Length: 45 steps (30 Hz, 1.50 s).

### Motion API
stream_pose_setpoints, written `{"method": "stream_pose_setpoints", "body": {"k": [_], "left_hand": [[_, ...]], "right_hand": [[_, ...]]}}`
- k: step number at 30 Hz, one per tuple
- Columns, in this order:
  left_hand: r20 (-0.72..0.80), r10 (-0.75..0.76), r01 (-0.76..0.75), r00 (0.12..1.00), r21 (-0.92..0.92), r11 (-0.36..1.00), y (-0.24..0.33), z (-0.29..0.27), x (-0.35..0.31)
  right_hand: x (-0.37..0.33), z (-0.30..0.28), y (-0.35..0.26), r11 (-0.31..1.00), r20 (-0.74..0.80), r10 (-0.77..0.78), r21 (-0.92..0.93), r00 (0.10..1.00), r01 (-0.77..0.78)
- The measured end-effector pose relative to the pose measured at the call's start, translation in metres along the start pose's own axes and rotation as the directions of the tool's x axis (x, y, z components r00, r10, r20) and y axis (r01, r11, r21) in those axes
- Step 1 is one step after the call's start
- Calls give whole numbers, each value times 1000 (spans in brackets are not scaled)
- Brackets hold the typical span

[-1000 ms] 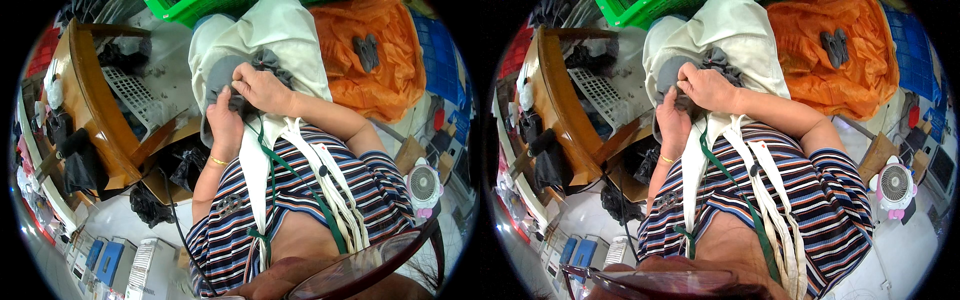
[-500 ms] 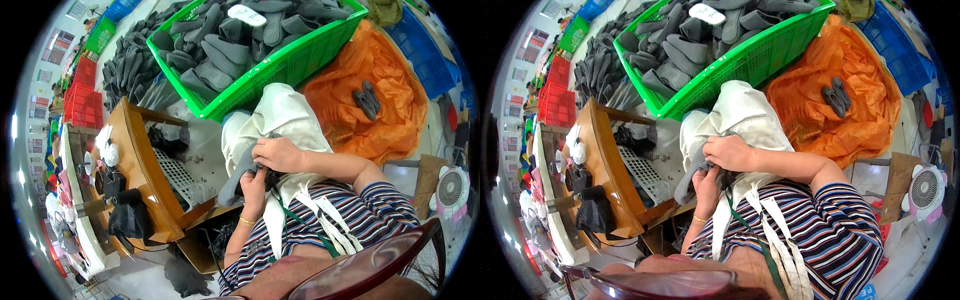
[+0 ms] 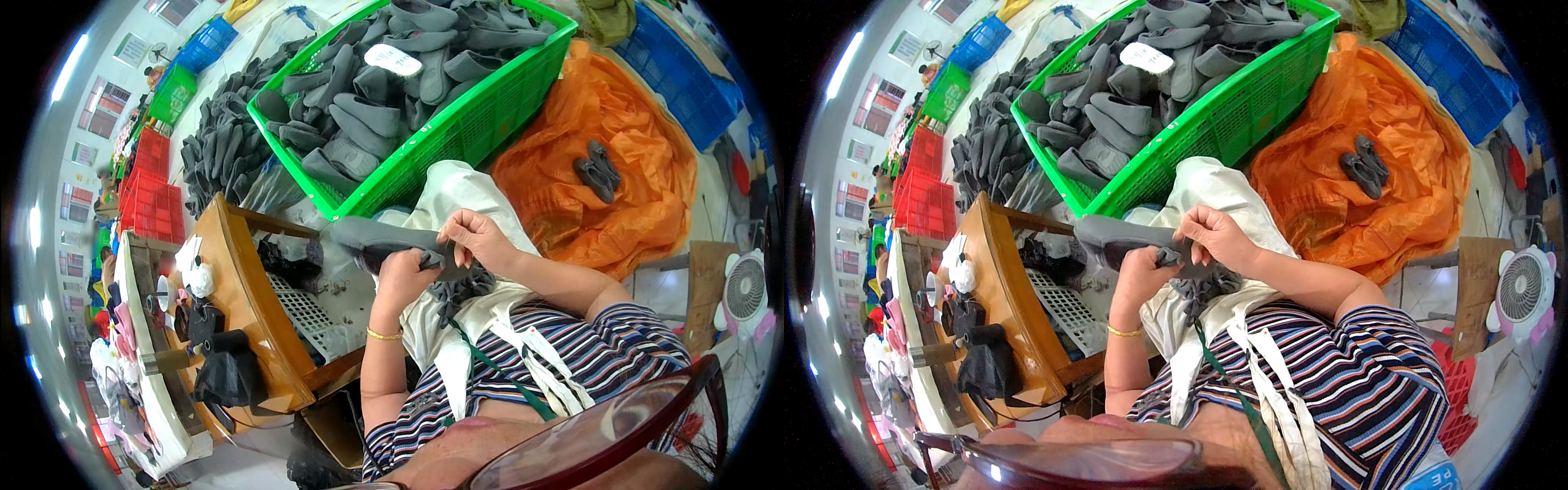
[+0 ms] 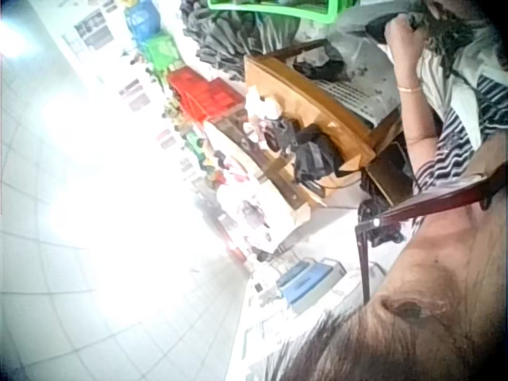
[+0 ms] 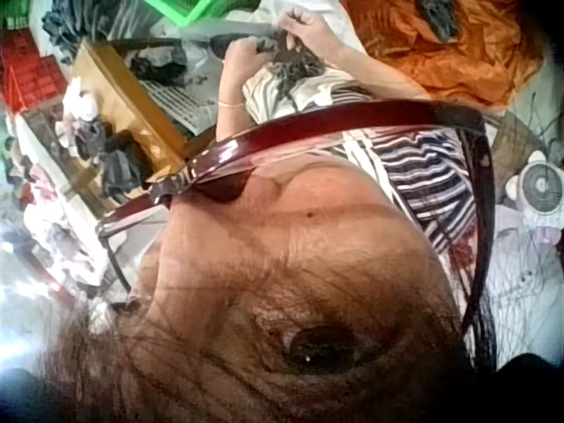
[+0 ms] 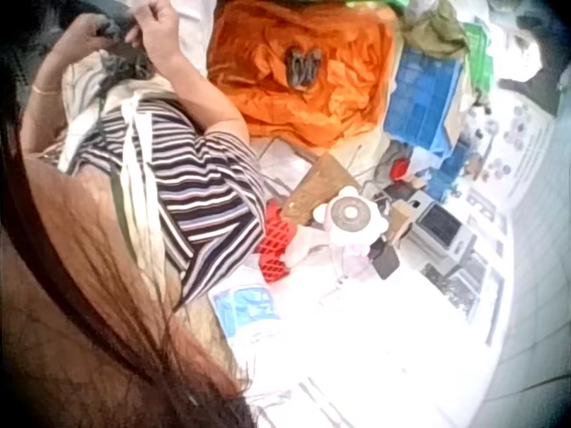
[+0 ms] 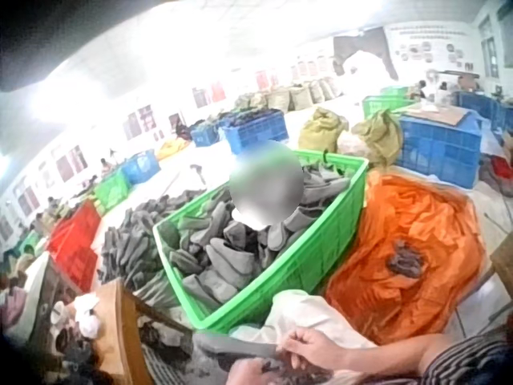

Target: The person sits with a green basket on their lap and sews grey socks using a needle and thread. They pick up socks from the basket, stitch the fabric, and occasionally reach into a black plastic bag to retrieve more items.

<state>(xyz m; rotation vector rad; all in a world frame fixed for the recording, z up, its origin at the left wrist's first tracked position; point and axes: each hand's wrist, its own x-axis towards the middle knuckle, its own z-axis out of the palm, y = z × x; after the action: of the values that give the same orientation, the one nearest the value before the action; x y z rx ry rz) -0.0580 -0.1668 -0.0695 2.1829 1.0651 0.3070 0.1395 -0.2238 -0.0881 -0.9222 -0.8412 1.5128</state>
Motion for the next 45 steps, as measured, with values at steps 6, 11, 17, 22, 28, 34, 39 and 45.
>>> {"method": "stream_pose_setpoints", "body": {"k": [6,11,17,22,28,34,39,45], "left_hand": [[261,197,-235,945,126,964,-4,9,17],[375,187,-229,908,70,971,-34,46,26],[144,133,-120,980,-100,988,-30,52,8],[-259,358,-287,897,273,918,-12,62,-16],[-332,77,-45,940,104,994,-16,84,-39],[102,-303,260,947,-799,542,-28,82,-43],[229,-425,346,876,-912,222,-19,80,-47],[302,-433,288,849,-952,-98,-15,91,-48]], "right_hand": [[-11,-10,20,916,-58,369,189,928,-353],[-5,-69,23,860,-127,329,449,936,-242],[3,-78,-7,889,-266,126,457,956,10],[-1,-89,9,903,-264,55,424,963,65],[-3,-102,25,897,-269,-11,423,963,128],[-7,-89,27,962,-331,-22,249,943,110],[-21,-71,26,993,-66,118,32,991,-116],[-33,-37,38,854,115,140,-516,983,-61]]}}
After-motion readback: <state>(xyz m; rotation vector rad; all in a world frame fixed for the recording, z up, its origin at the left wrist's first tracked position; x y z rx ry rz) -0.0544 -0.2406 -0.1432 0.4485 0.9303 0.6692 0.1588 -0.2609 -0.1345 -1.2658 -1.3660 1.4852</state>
